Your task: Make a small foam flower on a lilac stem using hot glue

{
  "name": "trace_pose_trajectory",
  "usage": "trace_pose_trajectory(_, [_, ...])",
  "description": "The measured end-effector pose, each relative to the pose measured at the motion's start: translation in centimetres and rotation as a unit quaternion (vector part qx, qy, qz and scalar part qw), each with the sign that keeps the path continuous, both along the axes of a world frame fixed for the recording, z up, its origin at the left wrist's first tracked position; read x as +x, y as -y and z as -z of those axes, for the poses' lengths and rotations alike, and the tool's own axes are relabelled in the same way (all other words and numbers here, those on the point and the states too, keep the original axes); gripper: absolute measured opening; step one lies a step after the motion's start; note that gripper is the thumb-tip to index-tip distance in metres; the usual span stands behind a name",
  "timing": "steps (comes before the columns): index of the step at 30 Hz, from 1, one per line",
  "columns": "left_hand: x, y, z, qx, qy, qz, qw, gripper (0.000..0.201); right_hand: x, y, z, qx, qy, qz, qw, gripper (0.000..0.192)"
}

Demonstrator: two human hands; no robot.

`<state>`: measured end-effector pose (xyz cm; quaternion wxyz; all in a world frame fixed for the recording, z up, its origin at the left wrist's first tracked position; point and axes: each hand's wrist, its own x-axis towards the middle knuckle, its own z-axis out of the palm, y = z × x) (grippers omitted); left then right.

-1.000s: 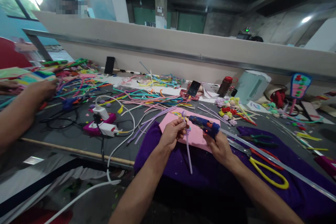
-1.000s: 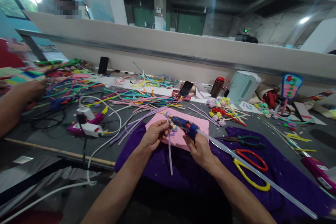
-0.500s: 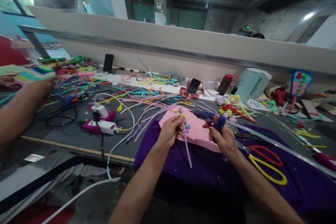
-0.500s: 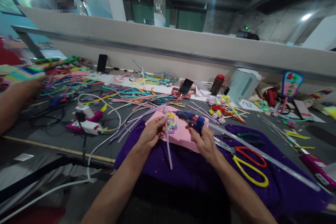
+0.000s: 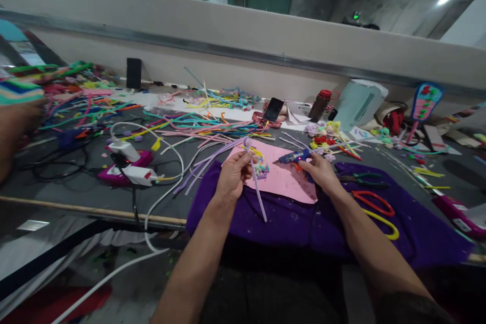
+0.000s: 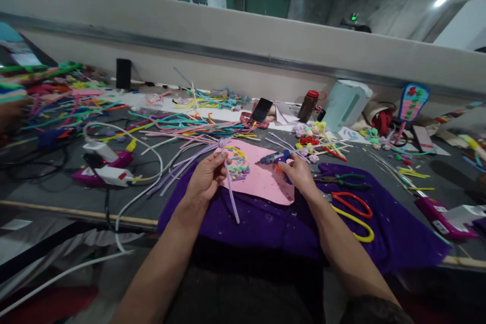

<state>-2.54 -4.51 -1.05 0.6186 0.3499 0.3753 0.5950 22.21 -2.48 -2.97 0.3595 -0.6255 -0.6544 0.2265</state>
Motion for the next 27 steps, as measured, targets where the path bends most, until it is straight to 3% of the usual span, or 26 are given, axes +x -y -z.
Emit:
trace_pose_trajectory(3, [0.0,0.0,0.1,0.004,-0.005,-0.002,1.000,0.029,0.4,-0.1,-0.3,-0.005,0.170,0.038,0.985,0.041])
trace_pose_trajectory(6, [0.0,0.0,0.0,0.004,-0.001,-0.002,1.000,0.028,0.6,0.2,-0.8,-0.030,0.314,0.063,0.947,0.045])
trace_pose_trajectory(9, [0.0,0.0,0.0,0.009,-0.001,-0.002,1.000,0.027,0.4,1.0,-1.2,-0.037,0.386,0.070,0.919,0.044])
trace_pose_trajectory(12, [0.0,0.0,0.1,0.014,-0.004,0.007,1.000,0.026,-0.6,1.8,-1.7,0.038,0.417,0.072,0.905,0.038])
trace_pose_trajectory(15, [0.1,0.0,0.3,0.017,-0.007,0.016,1.000,0.026,-2.8,1.9,-2.7,0.112,0.383,-0.049,0.915,0.030])
trace_pose_trajectory(16, [0.1,-0.1,0.4,0.020,-0.008,0.017,1.000,0.026,-3.8,1.7,-3.0,0.117,0.365,-0.117,0.916,0.028])
trace_pose_trajectory(19, [0.1,-0.1,0.5,0.026,-0.011,0.017,0.999,0.027,-6.8,0.6,-3.5,0.107,0.376,-0.207,0.897,0.026])
trace_pose_trajectory(23, [0.1,-0.1,0.6,0.015,-0.020,0.027,0.999,0.029,-9.3,-0.9,-2.9,0.061,0.455,-0.230,0.858,0.027])
trace_pose_trajectory(27, [0.1,-0.1,0.7,0.023,-0.013,0.038,0.999,0.028,-9.3,-1.6,-1.9,0.049,0.468,-0.210,0.857,0.022])
